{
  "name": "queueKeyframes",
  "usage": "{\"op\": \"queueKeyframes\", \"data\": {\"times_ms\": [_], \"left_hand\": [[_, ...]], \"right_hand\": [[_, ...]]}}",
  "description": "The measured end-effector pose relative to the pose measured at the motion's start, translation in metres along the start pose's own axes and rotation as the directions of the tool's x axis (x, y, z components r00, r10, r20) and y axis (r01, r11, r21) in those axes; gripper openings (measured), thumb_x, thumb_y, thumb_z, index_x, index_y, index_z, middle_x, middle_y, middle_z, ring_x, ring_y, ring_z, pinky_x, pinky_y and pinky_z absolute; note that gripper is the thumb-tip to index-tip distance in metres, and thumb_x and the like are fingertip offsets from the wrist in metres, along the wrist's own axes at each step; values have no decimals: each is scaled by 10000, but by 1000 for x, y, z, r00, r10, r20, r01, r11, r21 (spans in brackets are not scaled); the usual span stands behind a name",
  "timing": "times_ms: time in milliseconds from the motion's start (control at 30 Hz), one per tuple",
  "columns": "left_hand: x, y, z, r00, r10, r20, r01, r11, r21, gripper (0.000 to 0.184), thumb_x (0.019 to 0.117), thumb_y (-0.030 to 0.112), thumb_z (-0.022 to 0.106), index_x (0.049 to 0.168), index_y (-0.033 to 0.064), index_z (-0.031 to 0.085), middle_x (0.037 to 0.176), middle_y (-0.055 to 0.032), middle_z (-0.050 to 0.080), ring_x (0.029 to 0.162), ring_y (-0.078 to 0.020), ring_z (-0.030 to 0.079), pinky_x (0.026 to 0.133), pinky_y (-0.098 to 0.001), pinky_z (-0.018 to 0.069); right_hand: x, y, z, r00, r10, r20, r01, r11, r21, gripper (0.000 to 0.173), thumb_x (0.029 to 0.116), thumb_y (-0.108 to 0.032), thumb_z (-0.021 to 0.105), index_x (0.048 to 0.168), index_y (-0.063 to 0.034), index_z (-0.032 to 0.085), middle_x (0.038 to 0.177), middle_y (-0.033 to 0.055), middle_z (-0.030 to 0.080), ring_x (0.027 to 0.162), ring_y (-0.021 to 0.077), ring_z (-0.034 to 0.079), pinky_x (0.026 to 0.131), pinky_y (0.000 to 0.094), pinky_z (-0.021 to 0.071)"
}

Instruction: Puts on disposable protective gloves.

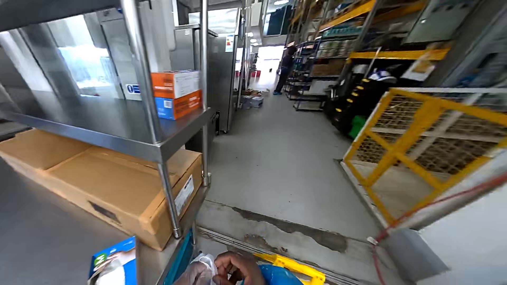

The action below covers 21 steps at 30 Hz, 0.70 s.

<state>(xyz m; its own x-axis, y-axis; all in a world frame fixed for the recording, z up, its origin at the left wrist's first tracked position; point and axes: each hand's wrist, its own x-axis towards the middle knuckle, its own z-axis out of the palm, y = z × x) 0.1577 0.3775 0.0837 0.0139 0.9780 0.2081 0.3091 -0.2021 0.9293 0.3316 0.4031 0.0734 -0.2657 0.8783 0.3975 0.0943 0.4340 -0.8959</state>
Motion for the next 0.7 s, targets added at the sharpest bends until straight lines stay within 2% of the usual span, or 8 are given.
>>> {"op": "queueKeyframes", "data": {"times_ms": [100,200,300,433,533,600,700], "left_hand": [[7,7,28,997,64,50,-63,998,-16,210,1000,87,569,983,-68,710,853,-106,712,787,-106,675,779,-310,572],[11,17,47,991,108,82,-110,994,17,252,1020,136,565,998,-49,736,855,-111,735,791,-123,702,784,-337,586],[11,22,63,994,76,75,-76,997,5,214,1005,112,584,973,-24,747,841,-79,731,778,-82,689,775,-282,578],[10,20,65,996,2,86,4,998,-67,188,993,95,590,944,-13,736,814,-33,725,761,-56,688,769,-266,582],[8,21,63,995,-62,75,76,975,-206,157,989,55,575,958,-21,709,829,-12,704,771,-43,672,773,-238,575],[6,22,60,993,-87,74,103,966,-237,162,993,81,582,1001,-22,707,858,-15,706,793,-43,670,785,-246,572],[3,22,51,982,-154,109,169,974,-148,182,955,156,652,1002,-17,687,843,-30,666,772,-70,624,756,-285,538]], "right_hand": [[-12,0,-21,993,60,-103,-59,998,12,195,869,-20,707,1034,81,680,872,106,681,715,100,662,603,260,573],[-20,0,-40,985,63,-158,-70,997,-35,225,881,-77,754,1029,81,690,898,119,689,734,98,669,616,253,580],[-24,4,-51,981,16,-192,-37,993,-109,200,866,-71,752,1006,65,710,892,119,696,716,87,669,596,232,575],[-28,7,-60,983,-7,-183,-12,994,-106,144,863,-61,759,949,48,724,871,111,702,704,81,676,600,225,583],[-26,7,-60,988,68,-142,-76,996,-50,166,866,-85,774,968,37,726,884,92,708,706,71,672,611,228,583],[-24,5,-53,985,91,-145,-99,994,-45,182,850,-80,780,971,42,722,874,88,703,704,71,671,608,230,583],[-24,6,-40,992,55,-113,-64,995,-79,223,825,-37,752,1011,76,702,871,122,707,697,109,680,607,258,585]]}}
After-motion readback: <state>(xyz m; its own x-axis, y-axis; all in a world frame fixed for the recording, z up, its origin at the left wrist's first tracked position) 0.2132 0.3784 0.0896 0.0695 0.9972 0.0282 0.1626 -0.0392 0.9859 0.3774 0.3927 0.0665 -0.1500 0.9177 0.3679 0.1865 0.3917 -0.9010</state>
